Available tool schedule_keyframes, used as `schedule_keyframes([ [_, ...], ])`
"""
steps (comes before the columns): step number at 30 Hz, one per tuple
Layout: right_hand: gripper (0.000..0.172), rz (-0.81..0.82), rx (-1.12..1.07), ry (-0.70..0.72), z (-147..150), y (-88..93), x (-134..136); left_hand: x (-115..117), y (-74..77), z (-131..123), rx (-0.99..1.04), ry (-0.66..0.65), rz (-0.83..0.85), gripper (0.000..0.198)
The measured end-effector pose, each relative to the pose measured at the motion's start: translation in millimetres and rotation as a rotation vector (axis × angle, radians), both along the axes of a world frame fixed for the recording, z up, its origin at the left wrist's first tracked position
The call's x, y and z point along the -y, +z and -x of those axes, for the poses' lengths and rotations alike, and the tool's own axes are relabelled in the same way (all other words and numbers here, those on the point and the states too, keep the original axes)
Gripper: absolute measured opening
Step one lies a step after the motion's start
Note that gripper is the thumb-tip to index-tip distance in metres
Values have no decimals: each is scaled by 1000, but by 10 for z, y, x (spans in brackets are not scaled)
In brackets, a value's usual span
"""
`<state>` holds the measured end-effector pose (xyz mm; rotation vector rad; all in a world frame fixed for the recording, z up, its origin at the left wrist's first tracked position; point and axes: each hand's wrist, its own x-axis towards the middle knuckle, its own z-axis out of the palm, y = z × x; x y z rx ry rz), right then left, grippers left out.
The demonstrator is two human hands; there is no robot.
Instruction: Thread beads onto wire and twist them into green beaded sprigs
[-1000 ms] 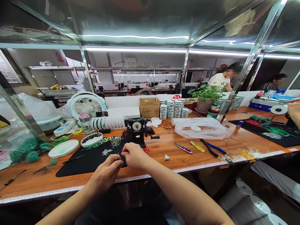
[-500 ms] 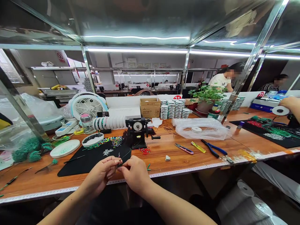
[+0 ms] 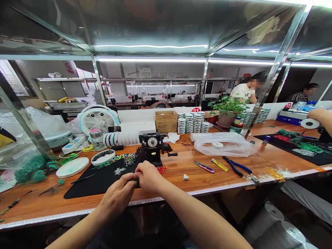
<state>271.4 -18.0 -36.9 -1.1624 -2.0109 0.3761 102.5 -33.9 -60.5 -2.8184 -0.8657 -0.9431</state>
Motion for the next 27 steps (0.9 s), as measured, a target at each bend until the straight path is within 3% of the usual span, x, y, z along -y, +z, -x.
schedule_keyframes([
  [3,15,-2,-3,-26,-11,15,27,-14,28,-25,50,-37,84,24],
  [5,13,-86,-20,-104,-17,4,137,2,85,-57,253,27,348,14],
  [8,15,-205,-34,-212,15,-68,343,44,153,-102,644,140,899,13],
  [11,19,-95,-15,-199,96,-195,486,68,160,-124,779,157,1116,17],
  [13,15,-75,12,-188,137,-266,531,67,154,-119,788,151,1105,19],
  [17,19,-297,101,-116,105,-265,520,67,168,-65,741,139,1010,16],
  [19,22,-328,99,-6,58,-202,454,86,163,-36,581,122,821,12],
  [21,22,-251,40,67,27,-134,345,108,125,-18,384,104,566,15],
  [24,16,-81,-44,31,28,-65,143,117,22,-10,189,117,244,21],
  [27,13,2,-39,-20,44,-49,-12,94,-36,-14,69,115,53,26],
])
